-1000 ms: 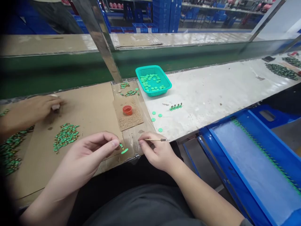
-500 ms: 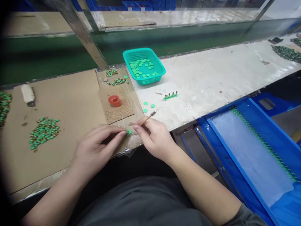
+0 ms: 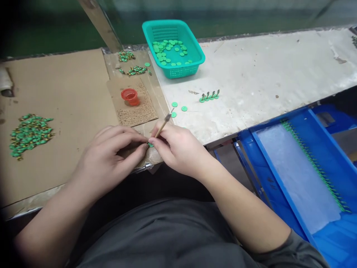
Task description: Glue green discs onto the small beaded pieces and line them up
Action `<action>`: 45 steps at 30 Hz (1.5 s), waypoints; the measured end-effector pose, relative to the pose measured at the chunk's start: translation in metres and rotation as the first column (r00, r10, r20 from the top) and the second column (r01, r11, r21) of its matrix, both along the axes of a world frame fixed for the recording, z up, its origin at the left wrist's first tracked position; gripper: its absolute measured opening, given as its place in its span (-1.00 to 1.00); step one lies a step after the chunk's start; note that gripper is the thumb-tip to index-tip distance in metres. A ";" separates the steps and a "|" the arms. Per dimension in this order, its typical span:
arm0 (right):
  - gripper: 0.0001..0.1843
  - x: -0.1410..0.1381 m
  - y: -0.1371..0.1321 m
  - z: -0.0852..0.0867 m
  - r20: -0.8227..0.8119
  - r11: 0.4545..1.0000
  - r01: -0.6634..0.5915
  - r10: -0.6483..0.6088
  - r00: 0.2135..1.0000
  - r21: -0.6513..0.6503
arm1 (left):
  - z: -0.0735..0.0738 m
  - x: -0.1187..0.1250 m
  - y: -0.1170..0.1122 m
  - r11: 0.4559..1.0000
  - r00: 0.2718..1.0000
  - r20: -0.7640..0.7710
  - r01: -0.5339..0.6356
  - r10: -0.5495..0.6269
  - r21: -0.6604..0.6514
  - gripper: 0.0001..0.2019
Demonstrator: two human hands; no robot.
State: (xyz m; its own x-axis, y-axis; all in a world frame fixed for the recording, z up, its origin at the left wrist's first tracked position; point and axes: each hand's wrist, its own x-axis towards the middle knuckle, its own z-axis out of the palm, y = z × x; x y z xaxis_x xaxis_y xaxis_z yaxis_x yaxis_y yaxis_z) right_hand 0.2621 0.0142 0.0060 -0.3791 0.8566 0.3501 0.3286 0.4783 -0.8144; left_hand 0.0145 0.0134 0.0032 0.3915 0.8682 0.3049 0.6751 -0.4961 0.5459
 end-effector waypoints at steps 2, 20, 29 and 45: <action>-0.83 0.002 0.001 0.000 0.008 1.000 0.003 -0.003 1.000 0.007 | 0.000 0.000 -0.001 1.000 1.000 0.005 0.001 -0.001 -0.002 -0.79; -0.83 0.009 -0.003 -0.002 0.106 0.997 0.000 -0.008 0.994 0.074 | -0.003 0.000 -0.004 1.000 0.997 -0.075 0.002 -0.003 -0.013 -0.74; -0.86 0.008 -0.002 -0.001 0.172 0.992 -0.024 0.003 0.985 0.121 | -0.005 0.001 -0.005 0.999 0.993 -0.115 -0.021 0.025 0.040 -0.69; -0.84 0.005 0.001 0.001 0.213 0.981 -0.063 0.023 0.977 0.181 | -0.004 0.002 -0.007 0.999 0.987 -0.160 -0.004 0.011 0.044 -0.68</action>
State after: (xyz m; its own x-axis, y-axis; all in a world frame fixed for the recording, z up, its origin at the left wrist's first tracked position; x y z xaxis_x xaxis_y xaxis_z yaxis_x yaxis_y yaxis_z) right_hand 0.2676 0.0151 0.0072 -0.4957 0.7654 0.4105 0.4577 0.6319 -0.6254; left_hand 0.0161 0.0068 -0.0004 0.4320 0.8586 0.2760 0.7558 -0.5117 0.4087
